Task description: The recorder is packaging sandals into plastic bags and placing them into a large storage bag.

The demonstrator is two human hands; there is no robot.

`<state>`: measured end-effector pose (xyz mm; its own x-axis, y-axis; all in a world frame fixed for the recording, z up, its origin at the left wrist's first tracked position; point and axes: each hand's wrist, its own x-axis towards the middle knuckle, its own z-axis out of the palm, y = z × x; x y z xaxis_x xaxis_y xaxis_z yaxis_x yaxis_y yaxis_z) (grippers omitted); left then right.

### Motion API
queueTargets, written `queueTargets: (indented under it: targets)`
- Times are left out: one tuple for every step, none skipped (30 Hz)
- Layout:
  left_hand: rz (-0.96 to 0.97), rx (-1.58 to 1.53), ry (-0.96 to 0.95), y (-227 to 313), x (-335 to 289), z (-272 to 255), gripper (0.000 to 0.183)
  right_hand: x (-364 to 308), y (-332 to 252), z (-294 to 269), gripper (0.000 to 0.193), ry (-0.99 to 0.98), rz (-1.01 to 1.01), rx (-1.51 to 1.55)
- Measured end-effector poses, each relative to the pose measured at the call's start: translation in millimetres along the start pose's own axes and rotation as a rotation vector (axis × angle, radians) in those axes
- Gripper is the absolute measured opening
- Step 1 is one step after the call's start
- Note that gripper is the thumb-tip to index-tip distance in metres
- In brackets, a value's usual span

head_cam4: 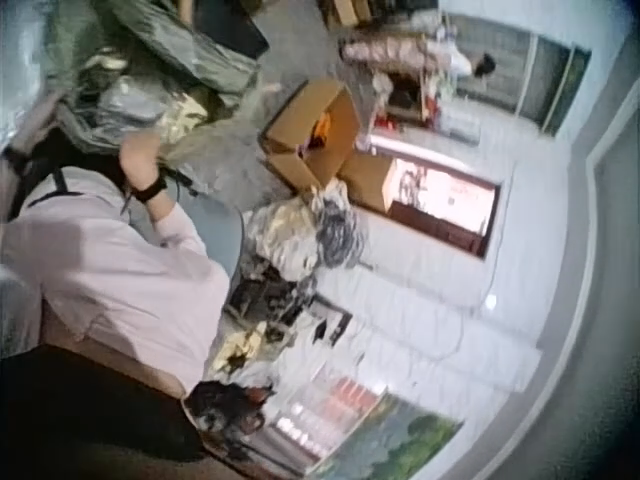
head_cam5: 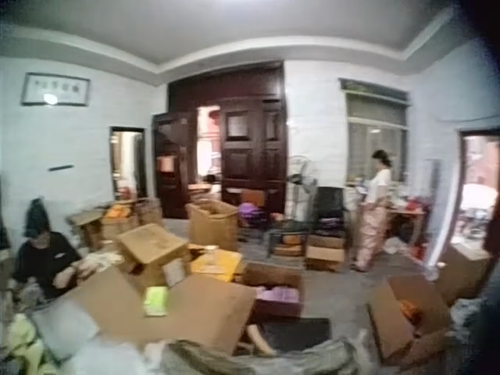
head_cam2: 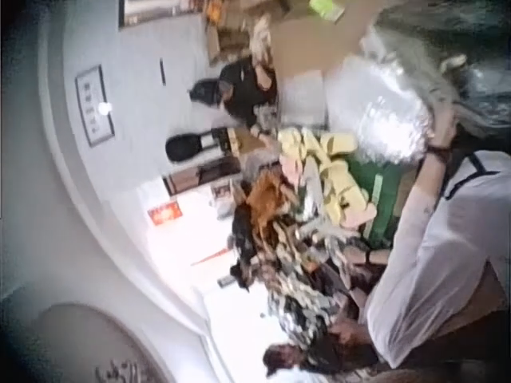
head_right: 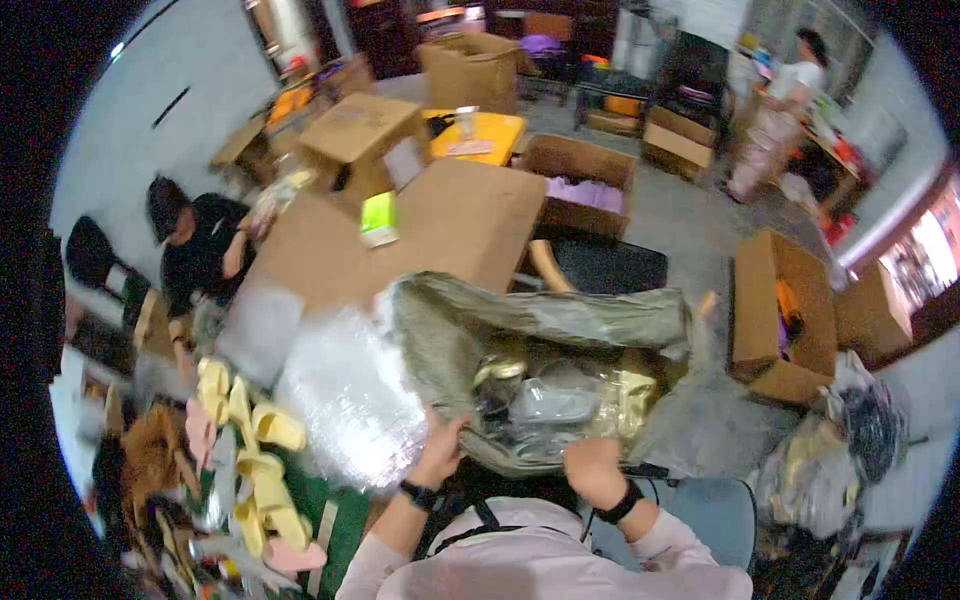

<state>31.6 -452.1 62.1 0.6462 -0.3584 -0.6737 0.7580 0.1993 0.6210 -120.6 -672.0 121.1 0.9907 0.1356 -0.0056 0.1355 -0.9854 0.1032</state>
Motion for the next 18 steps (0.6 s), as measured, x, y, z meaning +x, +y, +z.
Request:
queueTargets:
  targets:
    - [0.236,0.126,0.001,-29,22,-25,0.093,8,-11,-8,0.007,-0.073,0.053,-0.006]
    - [0.428,0.611,0.068,-20,18,-13,0.095,21,-12,-15,0.009,-0.095,0.057,0.06]
    - [0.468,0.267,-0.181,-2,1,8,0.096,34,-18,-28,0.013,-0.125,0.059,0.13]
    - [0.694,0.446,-0.217,-13,4,-7,0.097,50,-36,-50,0.021,0.118,-0.123,0.259]
    - [0.757,0.601,-0.26,-23,17,-29,0.098,71,-70,-80,0.02,-0.014,-0.209,0.485]
    - [0.569,0.48,-0.321,-8,-4,-22,0.092,85,-97,-96,0.018,-0.029,-0.32,0.732]
    - [0.394,0.352,-0.374,14,-31,-17,0.087,96,-124,-107,0.017,-0.047,-0.439,0.98]
    - [0.421,0.345,-0.357,11,-36,-35,0.081,102,-148,-103,0.018,-0.298,-0.526,1.054]
    - [0.446,0.342,-0.341,0,-34,-59,0.077,110,-171,-86,0.02,-0.554,-0.605,1.113]
    - [0.51,0.542,-0.204,-16,-31,-92,0.062,118,-193,-63,0.024,-0.629,-0.666,1.053]
    - [0.654,0.811,-0.018,-37,-30,-134,0.052,126,-215,-48,0.027,-0.732,-0.61,0.943]
    - [0.436,0.527,0.079,-72,-23,-181,0.047,133,-231,-28,0.027,-0.707,-0.695,0.898]
    - [0.389,0.935,0.292,-52,-36,-190,0.044,144,-233,4,0.028,-0.674,-0.728,0.858]
    - [0.535,1.014,0.609,-74,-43,-220,0.041,157,-246,36,0.029,-0.726,-0.64,0.636]
    - [0.308,0.929,0.622,-64,-52,-234,0.041,169,-251,59,0.03,-0.767,-0.533,0.413]
    - [0.309,0.973,0.715,-56,-67,-241,0.042,179,-249,63,0.033,-0.7,-0.445,0.278]
    - [0.306,1.017,0.812,-49,-84,-242,0.043,188,-244,64,0.037,-0.627,-0.362,0.148]
    - [0.3,1.003,0.843,-47,-96,-246,0.043,191,-237,77,0.042,-0.457,-0.298,0.029]
